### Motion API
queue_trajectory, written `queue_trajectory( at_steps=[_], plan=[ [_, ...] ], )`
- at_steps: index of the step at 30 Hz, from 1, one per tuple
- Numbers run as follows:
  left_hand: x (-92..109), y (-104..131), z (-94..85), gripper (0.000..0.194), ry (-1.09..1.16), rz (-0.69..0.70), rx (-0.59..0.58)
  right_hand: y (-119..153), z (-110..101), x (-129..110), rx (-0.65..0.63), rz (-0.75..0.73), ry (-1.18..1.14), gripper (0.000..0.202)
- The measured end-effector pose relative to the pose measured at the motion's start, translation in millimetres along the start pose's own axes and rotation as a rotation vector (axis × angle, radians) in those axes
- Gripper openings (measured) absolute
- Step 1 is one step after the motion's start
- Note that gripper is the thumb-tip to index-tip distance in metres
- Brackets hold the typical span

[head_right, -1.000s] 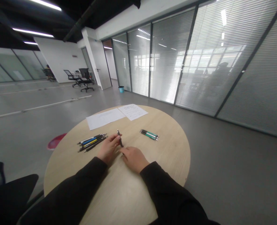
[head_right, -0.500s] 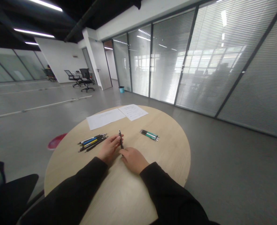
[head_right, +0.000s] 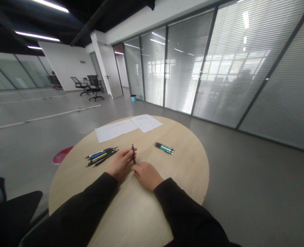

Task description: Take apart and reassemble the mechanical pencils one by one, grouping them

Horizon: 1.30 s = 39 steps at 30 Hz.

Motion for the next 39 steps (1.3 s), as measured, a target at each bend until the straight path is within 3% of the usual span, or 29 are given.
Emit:
queue_trajectory(
  at_steps=[12,39],
  plan=[
    [7.5,-0.2,-0.5,0.039,-0.017,0.06,0.034,0.8,3.7,-0.7,-0.01,-0.037,0.007,0.015],
    [5.3,-0.1,0.7,0.036,-0.014,0.047,0.003,1.3,4.4,-0.9,-0.025,-0.022,0.034,0.014]
  ],
)
Point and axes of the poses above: each hand's wrist, its own y-axis away from the middle knuckle, its own z-axis out of the palm, x = y × z, the point moved 8 cm from there along -y, towards the middle knuckle, and after that the axes turned 7 degrees about y, right-handed, at the moved point
